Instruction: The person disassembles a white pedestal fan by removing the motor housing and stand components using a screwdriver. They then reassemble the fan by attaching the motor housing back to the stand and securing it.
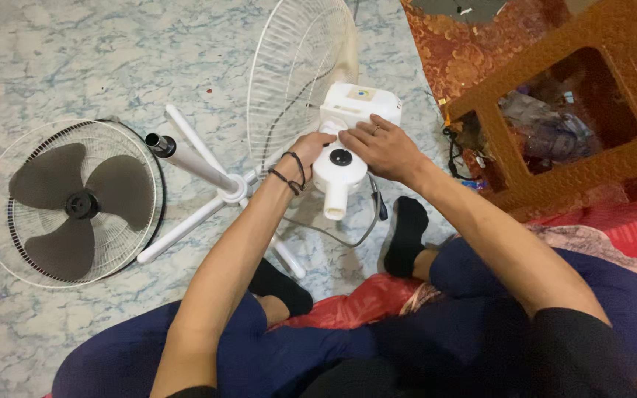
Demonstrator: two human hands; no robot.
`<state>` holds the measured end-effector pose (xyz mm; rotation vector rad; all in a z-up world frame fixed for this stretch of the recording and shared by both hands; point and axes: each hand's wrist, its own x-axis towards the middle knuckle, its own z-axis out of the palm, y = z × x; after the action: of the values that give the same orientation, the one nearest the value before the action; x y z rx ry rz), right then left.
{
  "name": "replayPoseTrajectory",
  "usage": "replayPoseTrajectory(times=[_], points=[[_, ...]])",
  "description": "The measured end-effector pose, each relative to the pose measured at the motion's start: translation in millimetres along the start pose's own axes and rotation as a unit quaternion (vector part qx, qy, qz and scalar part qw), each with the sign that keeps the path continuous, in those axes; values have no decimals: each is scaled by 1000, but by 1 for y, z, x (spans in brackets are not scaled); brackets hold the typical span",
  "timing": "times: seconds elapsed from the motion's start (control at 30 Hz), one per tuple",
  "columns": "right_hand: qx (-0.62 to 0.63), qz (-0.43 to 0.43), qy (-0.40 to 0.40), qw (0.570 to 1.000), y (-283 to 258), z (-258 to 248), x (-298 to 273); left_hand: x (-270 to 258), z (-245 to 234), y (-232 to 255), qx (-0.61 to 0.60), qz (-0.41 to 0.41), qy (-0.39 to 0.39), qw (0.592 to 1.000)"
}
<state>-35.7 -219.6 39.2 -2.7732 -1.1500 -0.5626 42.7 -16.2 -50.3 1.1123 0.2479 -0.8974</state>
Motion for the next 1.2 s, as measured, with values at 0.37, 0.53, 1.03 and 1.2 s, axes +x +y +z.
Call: replayPoseTrajectory(times=[0.37, 0.53, 1.03, 1.2], points=[[101, 82, 41, 991, -7, -6, -4, -33, 6, 18, -12, 47, -77, 996], [112, 94, 55, 988, -6, -3, -5, -73, 17, 19, 69, 66, 11, 995], [156, 105, 35, 982, 7, -13, -12, -87, 57, 29, 465, 245, 74, 847], [169, 100, 31, 980, 10, -21, -3, -85, 52, 42, 453, 245, 64, 855]])
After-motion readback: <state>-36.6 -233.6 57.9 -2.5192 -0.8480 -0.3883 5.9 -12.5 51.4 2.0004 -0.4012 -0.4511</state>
